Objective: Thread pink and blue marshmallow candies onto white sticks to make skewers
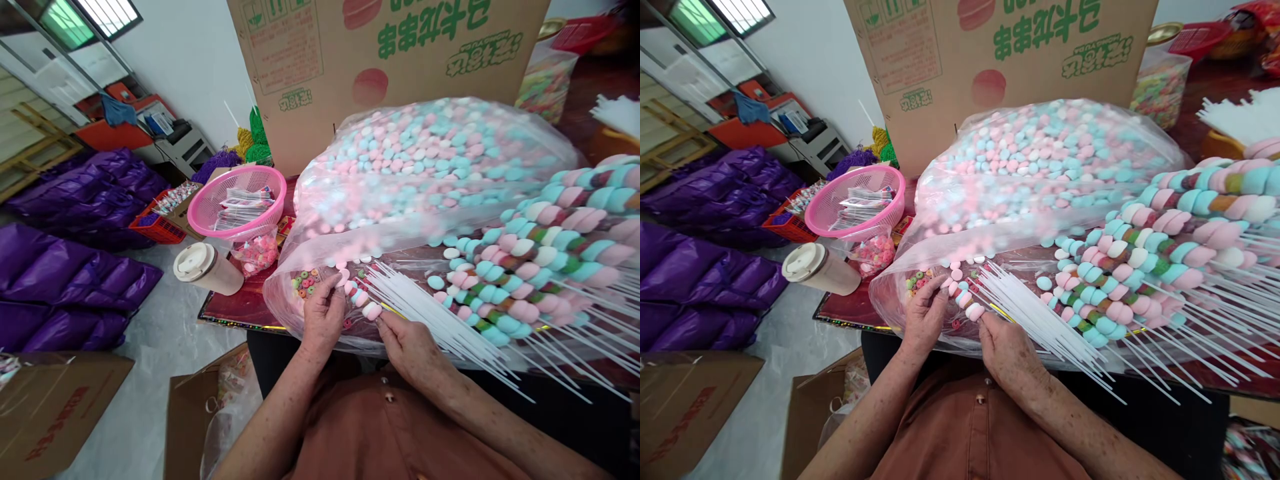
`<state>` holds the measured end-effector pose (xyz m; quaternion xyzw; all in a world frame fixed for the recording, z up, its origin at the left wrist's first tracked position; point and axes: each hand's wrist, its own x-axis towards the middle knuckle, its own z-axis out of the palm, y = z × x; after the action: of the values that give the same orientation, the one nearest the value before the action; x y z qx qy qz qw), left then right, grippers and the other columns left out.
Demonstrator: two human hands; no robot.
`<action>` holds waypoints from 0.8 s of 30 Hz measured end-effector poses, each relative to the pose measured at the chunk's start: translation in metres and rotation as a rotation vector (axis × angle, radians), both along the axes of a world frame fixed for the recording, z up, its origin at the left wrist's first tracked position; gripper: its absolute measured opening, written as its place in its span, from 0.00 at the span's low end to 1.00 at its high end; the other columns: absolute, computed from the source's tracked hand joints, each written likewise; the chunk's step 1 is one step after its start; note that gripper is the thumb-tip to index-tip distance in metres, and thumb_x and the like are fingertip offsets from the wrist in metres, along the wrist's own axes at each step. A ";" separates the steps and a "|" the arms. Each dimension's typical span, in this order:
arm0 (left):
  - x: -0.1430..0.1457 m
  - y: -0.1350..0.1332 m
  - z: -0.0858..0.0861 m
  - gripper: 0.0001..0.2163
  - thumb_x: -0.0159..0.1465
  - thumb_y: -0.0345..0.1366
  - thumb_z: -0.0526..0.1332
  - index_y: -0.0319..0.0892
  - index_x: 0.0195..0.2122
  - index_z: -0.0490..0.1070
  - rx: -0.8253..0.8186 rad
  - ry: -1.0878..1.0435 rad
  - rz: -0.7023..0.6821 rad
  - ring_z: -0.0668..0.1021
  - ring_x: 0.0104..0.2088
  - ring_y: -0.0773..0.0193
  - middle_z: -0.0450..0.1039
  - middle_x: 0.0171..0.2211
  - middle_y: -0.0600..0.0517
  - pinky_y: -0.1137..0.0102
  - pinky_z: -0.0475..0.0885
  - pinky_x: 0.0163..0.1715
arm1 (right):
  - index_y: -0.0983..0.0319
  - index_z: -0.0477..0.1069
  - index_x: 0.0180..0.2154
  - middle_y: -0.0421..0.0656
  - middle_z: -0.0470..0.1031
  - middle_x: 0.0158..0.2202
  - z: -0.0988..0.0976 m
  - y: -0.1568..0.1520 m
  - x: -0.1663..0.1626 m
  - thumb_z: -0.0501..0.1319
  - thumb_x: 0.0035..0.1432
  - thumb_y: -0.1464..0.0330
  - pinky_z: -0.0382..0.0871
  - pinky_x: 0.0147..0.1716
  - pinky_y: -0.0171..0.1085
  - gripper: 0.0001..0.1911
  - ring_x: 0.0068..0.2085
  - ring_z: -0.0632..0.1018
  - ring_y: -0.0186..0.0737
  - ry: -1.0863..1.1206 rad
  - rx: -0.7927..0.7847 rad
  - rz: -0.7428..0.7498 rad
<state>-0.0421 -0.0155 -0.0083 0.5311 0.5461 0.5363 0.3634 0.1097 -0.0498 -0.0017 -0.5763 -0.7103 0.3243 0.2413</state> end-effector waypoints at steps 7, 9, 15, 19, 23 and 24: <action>0.006 0.000 -0.006 0.14 0.56 0.37 0.61 0.39 0.43 0.71 -0.077 -0.057 -0.004 0.76 0.41 0.61 0.76 0.42 0.46 0.65 0.69 0.45 | 0.63 0.68 0.29 0.43 0.69 0.21 0.001 0.000 0.000 0.43 0.59 0.67 0.55 0.23 0.34 0.17 0.22 0.64 0.35 -0.047 0.019 0.032; 0.003 0.002 -0.005 0.13 0.55 0.37 0.61 0.39 0.41 0.72 -0.089 -0.077 -0.005 0.77 0.38 0.62 0.77 0.38 0.47 0.66 0.70 0.42 | 0.63 0.69 0.30 0.43 0.70 0.22 0.001 0.001 0.000 0.44 0.58 0.68 0.55 0.24 0.34 0.17 0.23 0.66 0.36 -0.055 0.023 0.057; -0.005 0.001 -0.005 0.07 0.53 0.35 0.61 0.40 0.32 0.73 -0.087 0.019 -0.031 0.75 0.29 0.66 0.75 0.27 0.52 0.72 0.70 0.32 | 0.62 0.68 0.30 0.43 0.70 0.21 -0.003 0.006 0.005 0.44 0.58 0.68 0.54 0.23 0.33 0.16 0.23 0.67 0.36 -0.133 -0.016 0.112; 0.002 -0.005 -0.013 0.09 0.55 0.34 0.58 0.41 0.36 0.74 -0.114 0.119 0.076 0.74 0.27 0.67 0.75 0.27 0.54 0.72 0.69 0.31 | 0.62 0.68 0.31 0.43 0.71 0.23 -0.006 0.009 0.003 0.44 0.58 0.70 0.52 0.24 0.34 0.15 0.24 0.68 0.36 -0.205 -0.030 0.105; 0.005 -0.008 -0.018 0.10 0.55 0.34 0.58 0.40 0.37 0.74 -0.151 0.130 0.078 0.75 0.31 0.64 0.76 0.31 0.52 0.69 0.70 0.36 | 0.63 0.69 0.31 0.44 0.71 0.23 -0.011 0.010 -0.004 0.45 0.57 0.72 0.50 0.23 0.34 0.14 0.23 0.67 0.36 -0.215 -0.032 0.120; 0.004 -0.008 -0.018 0.10 0.55 0.35 0.58 0.40 0.37 0.74 -0.168 0.121 0.066 0.75 0.33 0.64 0.76 0.32 0.51 0.68 0.70 0.38 | 0.63 0.69 0.32 0.44 0.71 0.23 -0.012 0.011 -0.004 0.45 0.57 0.72 0.50 0.23 0.34 0.14 0.23 0.67 0.36 -0.200 -0.025 0.120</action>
<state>-0.0382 -0.0236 -0.0263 0.5118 0.6273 0.4674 0.3551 0.1054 -0.0391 -0.0133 -0.5652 -0.7599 0.2880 0.1418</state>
